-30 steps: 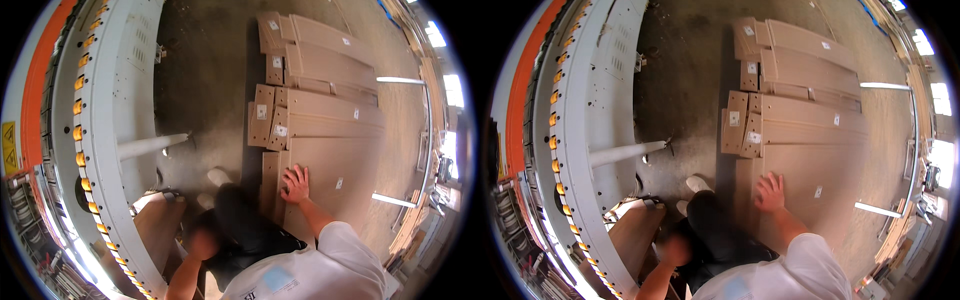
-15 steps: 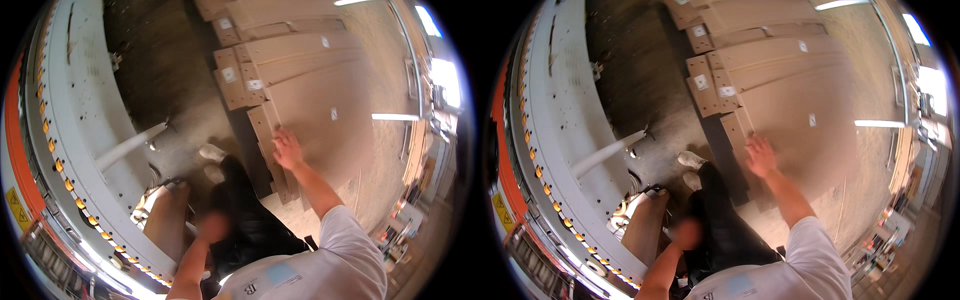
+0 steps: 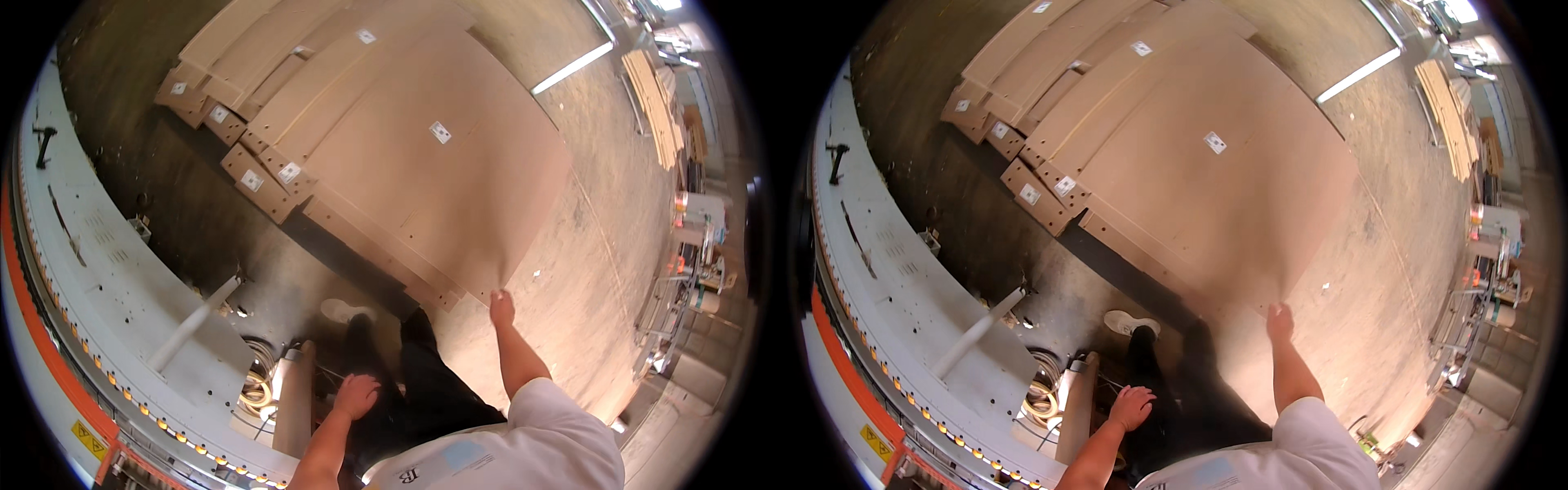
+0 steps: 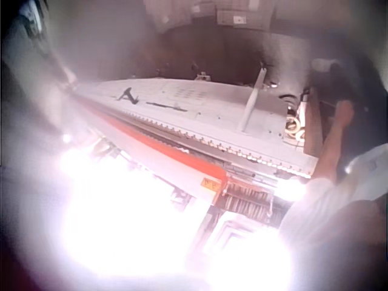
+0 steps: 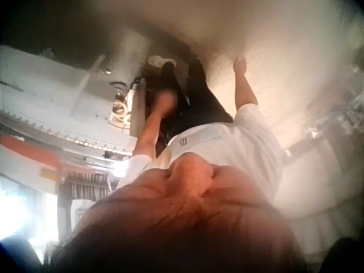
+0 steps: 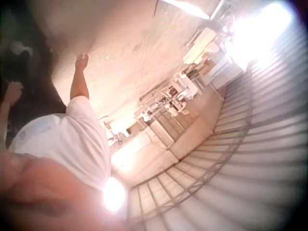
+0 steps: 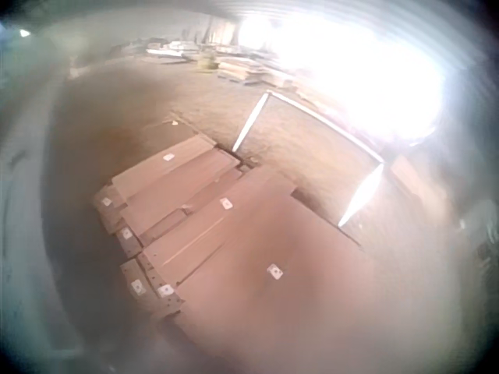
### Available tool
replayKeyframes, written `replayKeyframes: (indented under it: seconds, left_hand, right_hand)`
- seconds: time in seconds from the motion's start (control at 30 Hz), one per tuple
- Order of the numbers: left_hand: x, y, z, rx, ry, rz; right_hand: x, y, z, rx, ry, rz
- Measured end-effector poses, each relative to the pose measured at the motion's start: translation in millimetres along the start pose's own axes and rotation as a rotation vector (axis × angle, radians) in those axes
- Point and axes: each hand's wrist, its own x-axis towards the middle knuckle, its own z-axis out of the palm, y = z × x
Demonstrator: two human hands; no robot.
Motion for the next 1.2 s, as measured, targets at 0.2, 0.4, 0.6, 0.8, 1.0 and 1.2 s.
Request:
replayKeyframes:
  seconds: [0.2,0.4,0.6,0.8,1.0,1.2]
  left_hand:
    - [20.2,30.6,6.5,0.044,-0.081,0.031]
    - [44.2,63.4,10.0,0.118,-0.095,-0.071]
    - [105.1,114.1,-11.7,-0.166,-0.083,-0.47]
    - [156.8,85.4,-47.9,-1.003,0.439,-0.208]
    - [124.9,228.4,-93.4,-1.969,0.565,-0.306]
    - [101.0,275.2,-81.4,-1.945,0.602,-0.308]
  right_hand:
    - [109.3,49.8,46.3,0.578,-0.09,0.541]
    - [91.2,20.5,21.4,0.738,-0.328,0.655]
    - [22.1,77.2,27.7,0.749,-0.341,0.503]
    - [-43.0,142.3,-70.1,0.582,-0.42,0.575]
    - [-48.7,200.2,-189.8,0.676,-0.462,0.646]
    - [-54.8,216.2,-214.0,1.025,-0.26,0.69]
